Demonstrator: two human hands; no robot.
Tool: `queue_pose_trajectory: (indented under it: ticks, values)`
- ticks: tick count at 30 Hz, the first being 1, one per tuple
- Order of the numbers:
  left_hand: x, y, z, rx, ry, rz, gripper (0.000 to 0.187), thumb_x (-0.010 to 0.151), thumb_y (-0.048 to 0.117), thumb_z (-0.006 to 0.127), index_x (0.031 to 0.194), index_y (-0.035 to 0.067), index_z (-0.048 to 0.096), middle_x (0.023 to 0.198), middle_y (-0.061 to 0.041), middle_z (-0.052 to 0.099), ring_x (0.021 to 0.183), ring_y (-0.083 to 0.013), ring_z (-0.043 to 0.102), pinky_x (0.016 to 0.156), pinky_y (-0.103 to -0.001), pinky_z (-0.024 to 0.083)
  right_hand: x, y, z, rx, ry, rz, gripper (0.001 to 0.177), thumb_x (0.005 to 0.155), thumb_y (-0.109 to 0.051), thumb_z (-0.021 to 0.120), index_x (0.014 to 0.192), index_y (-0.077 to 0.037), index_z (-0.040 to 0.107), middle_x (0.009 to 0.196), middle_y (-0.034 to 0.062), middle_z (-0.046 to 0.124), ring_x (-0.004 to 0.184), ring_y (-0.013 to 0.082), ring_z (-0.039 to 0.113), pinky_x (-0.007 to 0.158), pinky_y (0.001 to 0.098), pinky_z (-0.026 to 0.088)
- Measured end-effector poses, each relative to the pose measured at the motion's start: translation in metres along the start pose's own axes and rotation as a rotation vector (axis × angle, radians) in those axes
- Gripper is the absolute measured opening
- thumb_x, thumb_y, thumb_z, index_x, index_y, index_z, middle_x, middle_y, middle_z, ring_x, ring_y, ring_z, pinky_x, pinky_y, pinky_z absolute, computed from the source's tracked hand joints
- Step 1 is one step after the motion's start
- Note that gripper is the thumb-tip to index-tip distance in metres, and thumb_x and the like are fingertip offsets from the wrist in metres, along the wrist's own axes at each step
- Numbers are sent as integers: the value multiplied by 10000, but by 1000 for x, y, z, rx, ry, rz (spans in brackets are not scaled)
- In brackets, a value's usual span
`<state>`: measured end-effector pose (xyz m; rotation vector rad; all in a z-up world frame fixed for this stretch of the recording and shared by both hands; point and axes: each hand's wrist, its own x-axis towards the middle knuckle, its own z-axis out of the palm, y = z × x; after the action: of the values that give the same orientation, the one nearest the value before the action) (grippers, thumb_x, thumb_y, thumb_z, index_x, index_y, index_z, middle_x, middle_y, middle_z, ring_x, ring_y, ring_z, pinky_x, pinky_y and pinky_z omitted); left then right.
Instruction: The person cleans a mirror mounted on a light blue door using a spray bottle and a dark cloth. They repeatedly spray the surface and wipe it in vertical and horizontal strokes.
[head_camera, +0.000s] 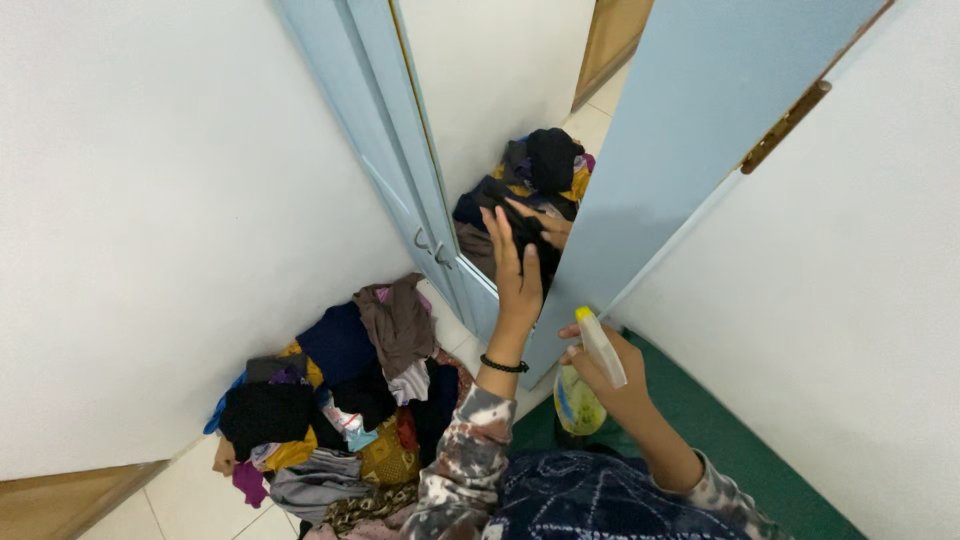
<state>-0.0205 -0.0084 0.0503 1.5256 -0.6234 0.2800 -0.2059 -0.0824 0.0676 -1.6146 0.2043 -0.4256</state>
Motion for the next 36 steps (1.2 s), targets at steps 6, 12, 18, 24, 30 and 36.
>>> queue_pose_trajectory:
  ticks: [6, 12, 18, 24, 30, 36]
  values:
    - [-45, -63, 1, -18, -68, -144, 682, 1109, 331, 396, 1643, 33, 95, 1731, -254, -29, 1598, -399, 104, 1254, -444, 214, -1, 8, 0, -20, -6, 31, 315, 932, -97, 661, 1231, 1, 647, 1124, 109, 735, 841, 154, 732, 768, 315, 598]
    - [-77, -106, 7, 64, -91, -222, 683, 1113, 312, 398, 1644, 29, 76, 1723, -250, -19, 1608, -399, 49, 1270, -440, 151, -2, 13, -4, 37, -2, 41, 338, 927, -92, 666, 1250, 5, 642, 1123, 116, 734, 845, 154, 729, 768, 309, 594]
    - [-63, -90, 6, 11, -74, -307, 696, 1096, 314, 397, 1638, 36, 60, 1718, -246, -30, 1589, -391, 36, 1254, -438, 153, -3, 18, -9, -4, 16, 16, 335, 932, -79, 651, 1256, 6, 638, 1130, 114, 743, 852, 151, 736, 774, 307, 594]
    - [-11, -14, -5, 48, -37, -81, 686, 1110, 342, 400, 1655, 31, 121, 1736, -267, 6, 1613, -409, 85, 1276, -464, 190, 1, 16, -7, -21, 16, -60, 349, 935, -85, 665, 1270, 9, 630, 1112, 112, 738, 835, 155, 737, 746, 314, 612]
    - [16, 31, -3, 136, -14, 114, 693, 1139, 391, 421, 1663, 30, 146, 1746, -278, 31, 1643, -443, 60, 1325, -504, 144, -1, 16, -7, 51, 0, -14, 339, 933, -61, 671, 1255, 36, 632, 1127, 131, 738, 852, 165, 728, 763, 320, 609]
    - [-4, -29, 3, 39, 50, -49, 699, 1118, 380, 393, 1651, 11, 132, 1738, -265, 25, 1618, -400, 110, 1291, -455, 173, -2, 21, -14, 66, 4, -13, 359, 931, -45, 655, 1279, 35, 616, 1147, 132, 724, 866, 169, 733, 779, 314, 606]
